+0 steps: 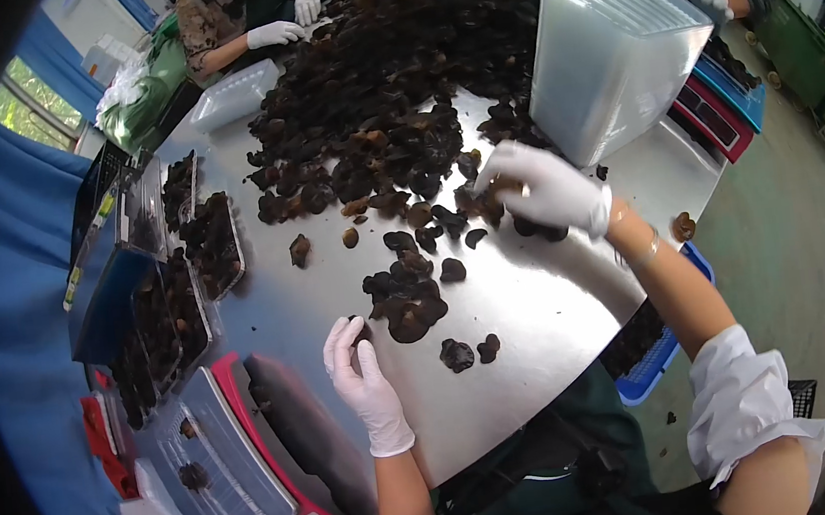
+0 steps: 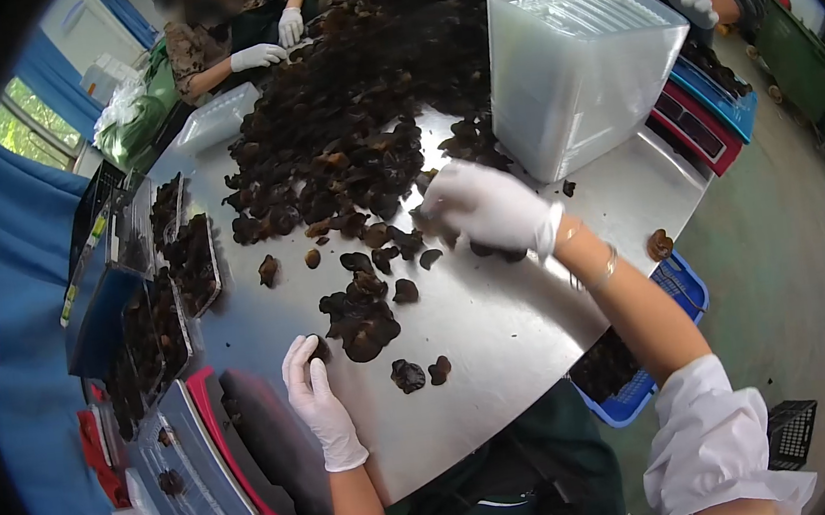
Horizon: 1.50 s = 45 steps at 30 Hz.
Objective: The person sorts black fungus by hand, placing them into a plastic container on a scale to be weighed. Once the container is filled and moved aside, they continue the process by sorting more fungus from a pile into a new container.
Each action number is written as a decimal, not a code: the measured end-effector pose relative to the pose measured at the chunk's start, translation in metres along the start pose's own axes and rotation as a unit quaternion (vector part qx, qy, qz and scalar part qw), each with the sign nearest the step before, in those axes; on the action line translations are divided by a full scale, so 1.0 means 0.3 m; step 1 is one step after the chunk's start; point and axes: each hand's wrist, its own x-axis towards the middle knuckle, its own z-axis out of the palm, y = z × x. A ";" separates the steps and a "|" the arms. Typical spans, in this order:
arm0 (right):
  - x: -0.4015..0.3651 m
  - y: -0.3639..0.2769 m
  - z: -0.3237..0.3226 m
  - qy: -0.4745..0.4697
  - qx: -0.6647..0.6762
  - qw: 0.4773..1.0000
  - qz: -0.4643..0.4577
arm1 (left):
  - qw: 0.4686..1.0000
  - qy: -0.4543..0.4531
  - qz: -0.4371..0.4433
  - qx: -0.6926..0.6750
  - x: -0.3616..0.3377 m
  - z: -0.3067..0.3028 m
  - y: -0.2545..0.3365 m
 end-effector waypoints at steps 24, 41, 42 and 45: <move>-0.741 -0.161 -0.060 0.337 -0.242 0.887 0.203 | 0.999 -0.012 0.034 0.028 0.001 0.002 -0.027; -0.682 0.073 0.000 0.101 -0.326 0.885 0.318 | 0.997 0.000 0.054 0.051 0.000 -0.003 -0.048; -0.694 0.084 -0.026 0.132 -0.338 0.870 0.334 | 0.997 0.002 0.054 0.050 0.000 -0.004 -0.053; -0.700 0.085 -0.014 0.190 -0.405 0.817 0.365 | 0.997 -0.001 0.059 0.043 0.005 -0.005 -0.058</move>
